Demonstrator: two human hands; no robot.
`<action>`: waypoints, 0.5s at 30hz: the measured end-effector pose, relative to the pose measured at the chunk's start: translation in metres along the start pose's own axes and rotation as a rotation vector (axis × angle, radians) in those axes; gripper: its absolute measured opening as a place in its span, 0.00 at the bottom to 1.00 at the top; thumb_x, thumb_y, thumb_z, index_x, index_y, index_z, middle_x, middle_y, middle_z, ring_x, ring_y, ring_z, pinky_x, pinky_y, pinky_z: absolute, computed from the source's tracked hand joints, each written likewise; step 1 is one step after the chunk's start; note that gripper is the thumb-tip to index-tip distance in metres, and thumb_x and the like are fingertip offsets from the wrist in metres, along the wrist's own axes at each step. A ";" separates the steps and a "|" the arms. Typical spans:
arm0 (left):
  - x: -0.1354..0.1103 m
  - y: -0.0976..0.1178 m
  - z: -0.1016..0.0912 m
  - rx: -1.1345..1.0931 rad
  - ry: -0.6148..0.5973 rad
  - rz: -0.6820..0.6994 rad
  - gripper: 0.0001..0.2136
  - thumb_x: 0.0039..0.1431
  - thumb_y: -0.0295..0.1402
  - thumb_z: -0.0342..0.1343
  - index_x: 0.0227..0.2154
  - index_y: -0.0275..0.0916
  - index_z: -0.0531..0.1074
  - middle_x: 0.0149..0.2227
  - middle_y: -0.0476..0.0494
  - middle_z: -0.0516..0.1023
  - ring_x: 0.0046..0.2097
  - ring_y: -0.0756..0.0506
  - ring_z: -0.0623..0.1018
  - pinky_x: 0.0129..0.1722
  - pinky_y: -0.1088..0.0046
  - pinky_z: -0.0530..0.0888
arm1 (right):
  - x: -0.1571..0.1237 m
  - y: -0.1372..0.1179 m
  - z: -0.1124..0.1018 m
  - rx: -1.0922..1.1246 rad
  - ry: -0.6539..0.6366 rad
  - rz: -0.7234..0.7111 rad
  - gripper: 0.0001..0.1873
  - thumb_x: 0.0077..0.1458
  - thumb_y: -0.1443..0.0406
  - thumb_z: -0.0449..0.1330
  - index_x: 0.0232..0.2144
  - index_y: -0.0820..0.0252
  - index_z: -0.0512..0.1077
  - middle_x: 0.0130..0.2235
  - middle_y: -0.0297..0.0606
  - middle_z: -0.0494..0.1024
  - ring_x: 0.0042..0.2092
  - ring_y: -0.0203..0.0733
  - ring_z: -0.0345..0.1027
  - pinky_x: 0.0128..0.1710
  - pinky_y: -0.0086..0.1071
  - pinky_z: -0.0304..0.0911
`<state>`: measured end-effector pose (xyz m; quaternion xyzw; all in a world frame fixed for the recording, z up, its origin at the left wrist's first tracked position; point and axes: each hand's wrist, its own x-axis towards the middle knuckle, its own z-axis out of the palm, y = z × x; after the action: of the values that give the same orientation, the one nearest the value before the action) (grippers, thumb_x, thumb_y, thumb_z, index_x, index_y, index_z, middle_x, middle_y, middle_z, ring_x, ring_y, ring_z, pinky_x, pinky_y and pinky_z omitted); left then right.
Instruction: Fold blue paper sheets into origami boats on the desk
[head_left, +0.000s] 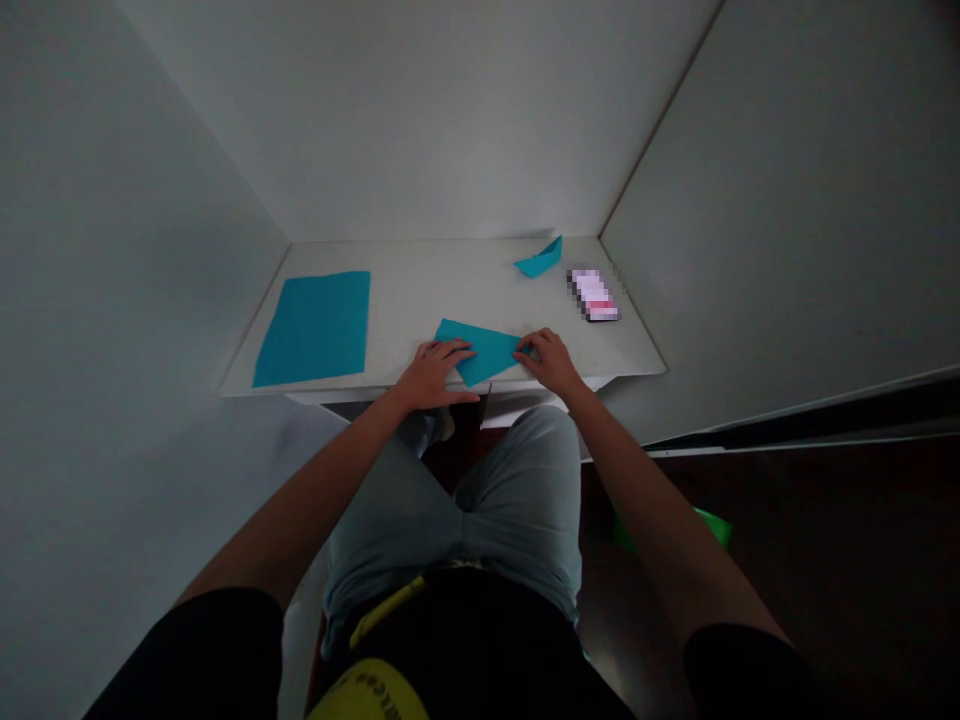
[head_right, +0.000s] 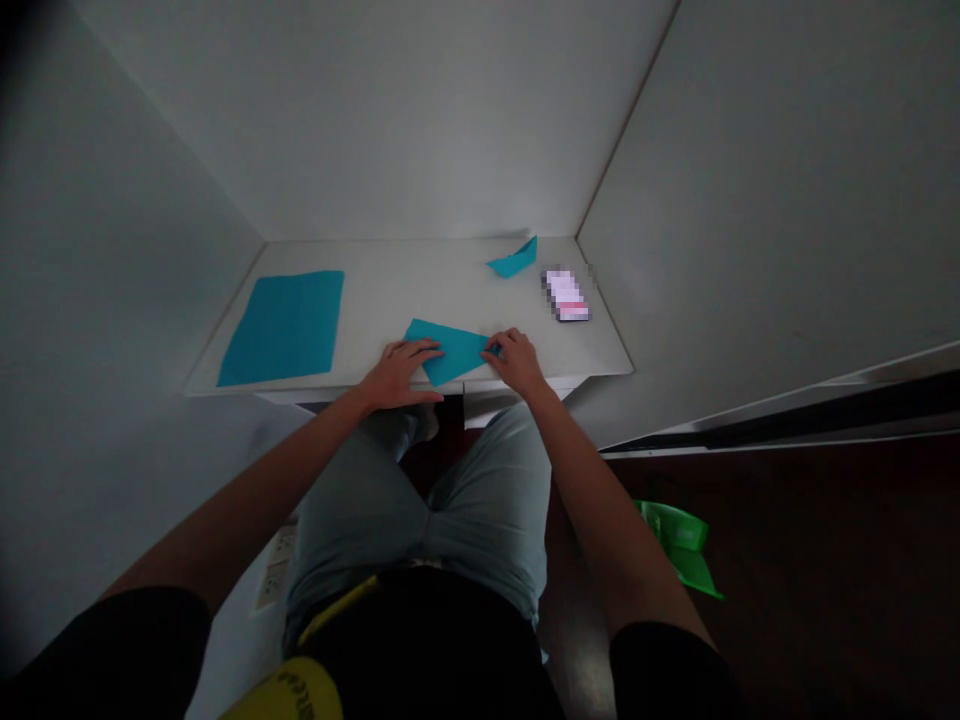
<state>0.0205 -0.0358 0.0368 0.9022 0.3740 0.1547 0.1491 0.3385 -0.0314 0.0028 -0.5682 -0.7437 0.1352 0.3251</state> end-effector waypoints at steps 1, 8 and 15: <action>-0.006 -0.002 -0.001 0.011 -0.012 0.009 0.39 0.59 0.52 0.71 0.71 0.48 0.68 0.73 0.36 0.68 0.73 0.31 0.66 0.72 0.47 0.57 | 0.003 0.003 -0.001 0.027 -0.006 0.000 0.10 0.63 0.56 0.69 0.43 0.53 0.82 0.43 0.44 0.75 0.44 0.52 0.71 0.49 0.48 0.69; -0.028 -0.024 -0.009 0.019 -0.013 -0.028 0.22 0.71 0.41 0.61 0.65 0.50 0.76 0.66 0.41 0.78 0.64 0.34 0.74 0.64 0.50 0.64 | 0.013 0.012 -0.007 0.150 -0.091 -0.048 0.14 0.65 0.55 0.67 0.47 0.55 0.84 0.44 0.42 0.74 0.39 0.46 0.71 0.46 0.43 0.71; -0.038 -0.039 -0.018 -0.007 0.039 -0.003 0.23 0.67 0.42 0.66 0.64 0.49 0.77 0.65 0.42 0.79 0.64 0.34 0.72 0.64 0.51 0.63 | 0.011 0.014 -0.014 0.181 -0.153 -0.083 0.18 0.65 0.53 0.67 0.52 0.52 0.84 0.44 0.43 0.74 0.43 0.49 0.72 0.50 0.46 0.73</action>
<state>-0.0367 -0.0338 0.0319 0.8980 0.3775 0.1734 0.1451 0.3561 -0.0190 0.0092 -0.4931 -0.7741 0.2311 0.3229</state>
